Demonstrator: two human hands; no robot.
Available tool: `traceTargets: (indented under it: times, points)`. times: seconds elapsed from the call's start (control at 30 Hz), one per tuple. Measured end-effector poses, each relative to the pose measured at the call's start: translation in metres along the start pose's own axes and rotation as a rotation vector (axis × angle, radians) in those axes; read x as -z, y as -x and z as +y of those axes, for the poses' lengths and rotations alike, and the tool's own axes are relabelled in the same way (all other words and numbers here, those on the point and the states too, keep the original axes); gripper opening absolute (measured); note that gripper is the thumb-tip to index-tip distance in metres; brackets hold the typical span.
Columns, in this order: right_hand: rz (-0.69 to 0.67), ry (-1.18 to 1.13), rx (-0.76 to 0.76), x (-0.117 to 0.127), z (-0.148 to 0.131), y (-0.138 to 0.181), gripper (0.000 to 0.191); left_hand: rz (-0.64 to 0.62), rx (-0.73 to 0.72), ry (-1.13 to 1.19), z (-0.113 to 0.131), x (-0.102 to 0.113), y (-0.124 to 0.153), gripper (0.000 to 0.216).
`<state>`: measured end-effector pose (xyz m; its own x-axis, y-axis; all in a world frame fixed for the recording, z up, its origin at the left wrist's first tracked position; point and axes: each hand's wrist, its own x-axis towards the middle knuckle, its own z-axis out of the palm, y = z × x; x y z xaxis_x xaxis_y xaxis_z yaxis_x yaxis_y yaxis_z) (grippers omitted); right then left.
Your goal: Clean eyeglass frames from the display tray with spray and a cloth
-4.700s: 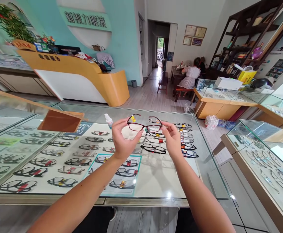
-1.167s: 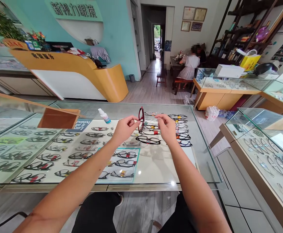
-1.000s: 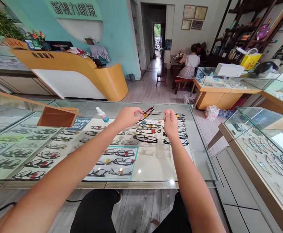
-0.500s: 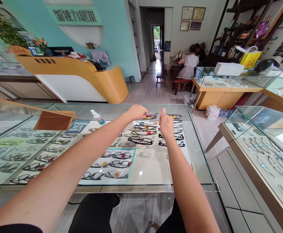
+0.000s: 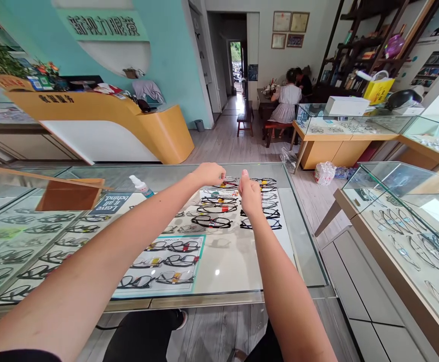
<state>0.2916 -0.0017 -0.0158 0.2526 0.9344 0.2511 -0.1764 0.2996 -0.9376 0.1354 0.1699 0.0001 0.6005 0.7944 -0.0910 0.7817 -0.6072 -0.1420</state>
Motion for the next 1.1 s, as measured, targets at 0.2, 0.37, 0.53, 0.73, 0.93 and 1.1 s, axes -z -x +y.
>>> traceTargets:
  times: [0.2,0.37,0.53,0.73,0.93,1.1]
  points:
    - [-0.03,-0.053,-0.027,0.0,-0.006,0.001,0.081,-0.013,0.067,0.021,-0.003,0.004,-0.017,0.038]
    - [-0.051,-0.038,-0.031,0.0,-0.005,0.0,0.08,-0.054,0.087,0.061,-0.003,-0.003,-0.028,0.025]
    - [-0.039,-0.068,0.019,-0.001,-0.003,0.002,0.077,0.0,0.12,0.119,-0.006,-0.007,-0.031,0.021]
    - [-0.049,-0.039,0.017,0.004,-0.003,0.002,0.073,0.197,0.18,0.259,-0.016,0.011,-0.014,0.029]
    - [-0.133,0.015,-0.023,0.0,0.005,0.001,0.07,0.451,0.223,0.86,-0.007,0.018,0.061,0.041]
    - [-0.18,0.003,-0.134,-0.018,0.01,0.013,0.068,0.57,0.211,1.375,0.019,-0.009,0.144,0.043]
